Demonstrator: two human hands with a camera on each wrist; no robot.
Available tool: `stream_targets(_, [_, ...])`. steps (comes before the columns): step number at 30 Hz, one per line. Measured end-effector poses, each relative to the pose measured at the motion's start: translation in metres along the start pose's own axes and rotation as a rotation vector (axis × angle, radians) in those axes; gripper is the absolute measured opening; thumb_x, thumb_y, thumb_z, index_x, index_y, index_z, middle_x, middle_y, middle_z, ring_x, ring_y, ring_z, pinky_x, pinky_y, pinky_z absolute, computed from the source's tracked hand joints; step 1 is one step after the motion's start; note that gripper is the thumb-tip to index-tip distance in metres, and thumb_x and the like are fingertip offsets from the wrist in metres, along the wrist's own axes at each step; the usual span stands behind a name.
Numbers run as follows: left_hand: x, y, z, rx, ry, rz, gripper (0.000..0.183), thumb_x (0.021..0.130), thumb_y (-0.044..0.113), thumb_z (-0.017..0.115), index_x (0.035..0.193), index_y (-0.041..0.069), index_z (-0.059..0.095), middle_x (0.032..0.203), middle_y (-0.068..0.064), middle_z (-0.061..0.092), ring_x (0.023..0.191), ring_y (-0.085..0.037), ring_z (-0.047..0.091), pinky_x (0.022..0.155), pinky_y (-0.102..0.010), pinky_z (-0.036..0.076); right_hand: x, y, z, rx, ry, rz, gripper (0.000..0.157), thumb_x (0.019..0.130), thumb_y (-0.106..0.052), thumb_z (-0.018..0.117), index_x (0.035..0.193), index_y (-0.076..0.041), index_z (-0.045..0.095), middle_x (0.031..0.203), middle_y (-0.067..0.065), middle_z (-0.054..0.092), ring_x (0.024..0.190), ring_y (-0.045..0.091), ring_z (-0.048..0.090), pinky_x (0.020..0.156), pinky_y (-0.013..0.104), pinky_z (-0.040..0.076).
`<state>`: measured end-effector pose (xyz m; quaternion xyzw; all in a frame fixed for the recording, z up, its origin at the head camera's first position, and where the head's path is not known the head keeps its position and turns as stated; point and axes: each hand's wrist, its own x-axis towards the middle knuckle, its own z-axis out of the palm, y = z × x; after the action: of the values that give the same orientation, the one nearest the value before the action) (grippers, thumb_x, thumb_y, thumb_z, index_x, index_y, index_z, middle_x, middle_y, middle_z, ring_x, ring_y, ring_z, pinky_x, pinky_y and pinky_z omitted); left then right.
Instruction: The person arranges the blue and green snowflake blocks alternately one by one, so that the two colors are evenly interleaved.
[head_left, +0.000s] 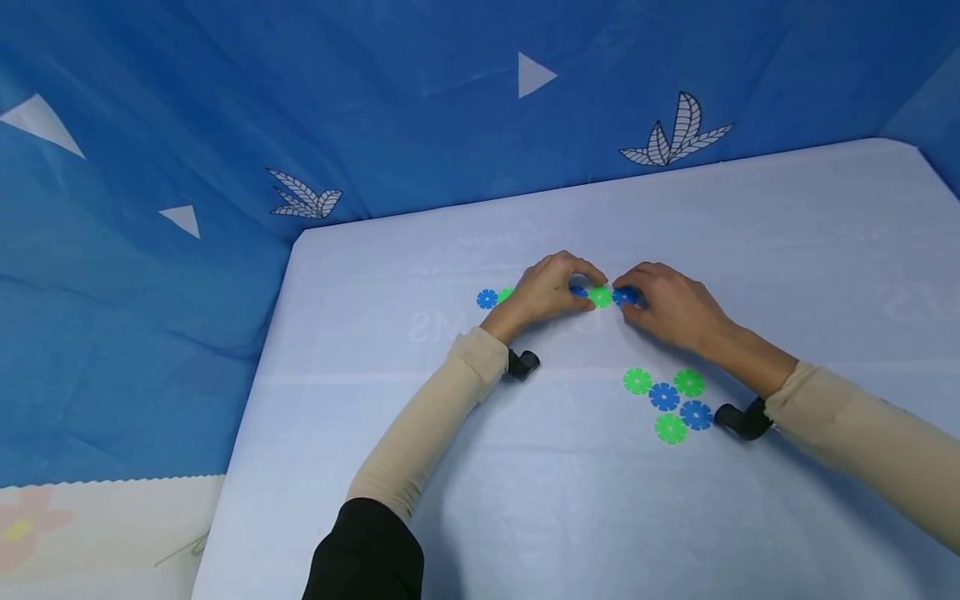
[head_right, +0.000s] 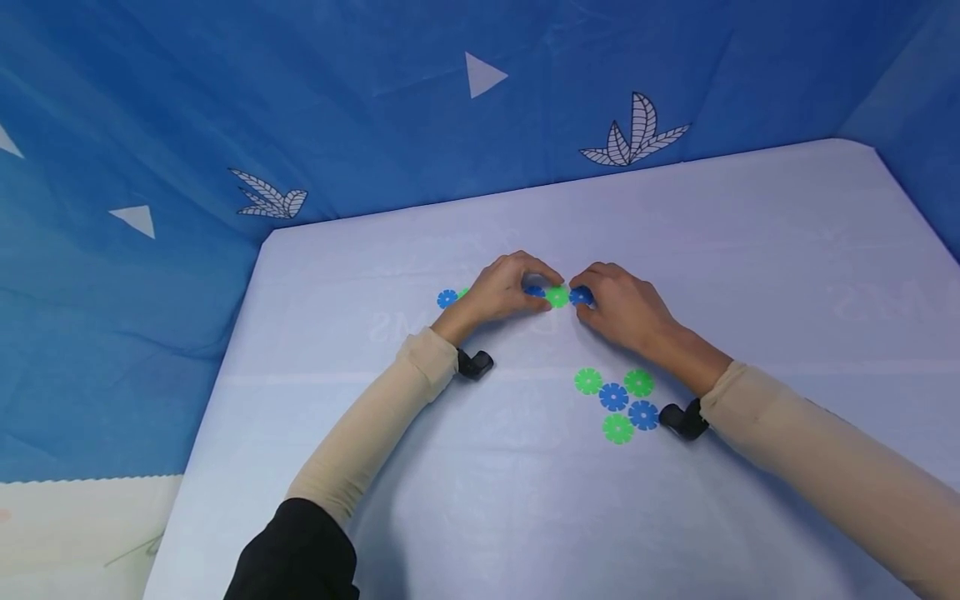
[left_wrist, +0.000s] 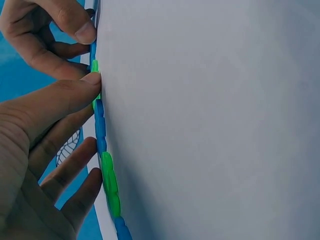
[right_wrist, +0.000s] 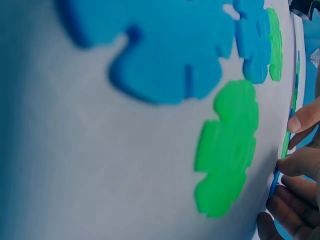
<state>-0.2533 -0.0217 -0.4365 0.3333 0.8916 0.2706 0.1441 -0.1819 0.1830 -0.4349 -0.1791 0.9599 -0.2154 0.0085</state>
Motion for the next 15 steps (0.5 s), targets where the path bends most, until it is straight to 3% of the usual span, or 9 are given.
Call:
stream_targets(8, [0.0,0.0,0.001,-0.015,-0.003,-0.008,0.036,0.082,0.022,0.082,0.118,0.021,0.074,0.115,0.011,0.069,0.115,-0.007,0.052,0.094,-0.025,0.042,-0.011,-0.002,-0.011,0.04,0.047,0.045,0.038,0.089,-0.017,0.069,0.123,0.001,0.064,0.119,0.019,0.062,0.102,0.034,0.06,0.085,0.055,0.05])
stream_targets(15, [-0.001,-0.002,0.0,-0.019,0.008,0.006,0.036,0.082,0.021,0.082,0.117,0.02,0.074,0.115,0.01,0.07,0.115,-0.007,0.052,0.095,-0.025,0.042,-0.041,-0.014,-0.015,0.049,-0.074,0.052,0.039,0.088,-0.018,0.073,0.123,0.0,0.066,0.122,0.02,0.063,0.111,0.037,0.058,0.091,0.057,0.047])
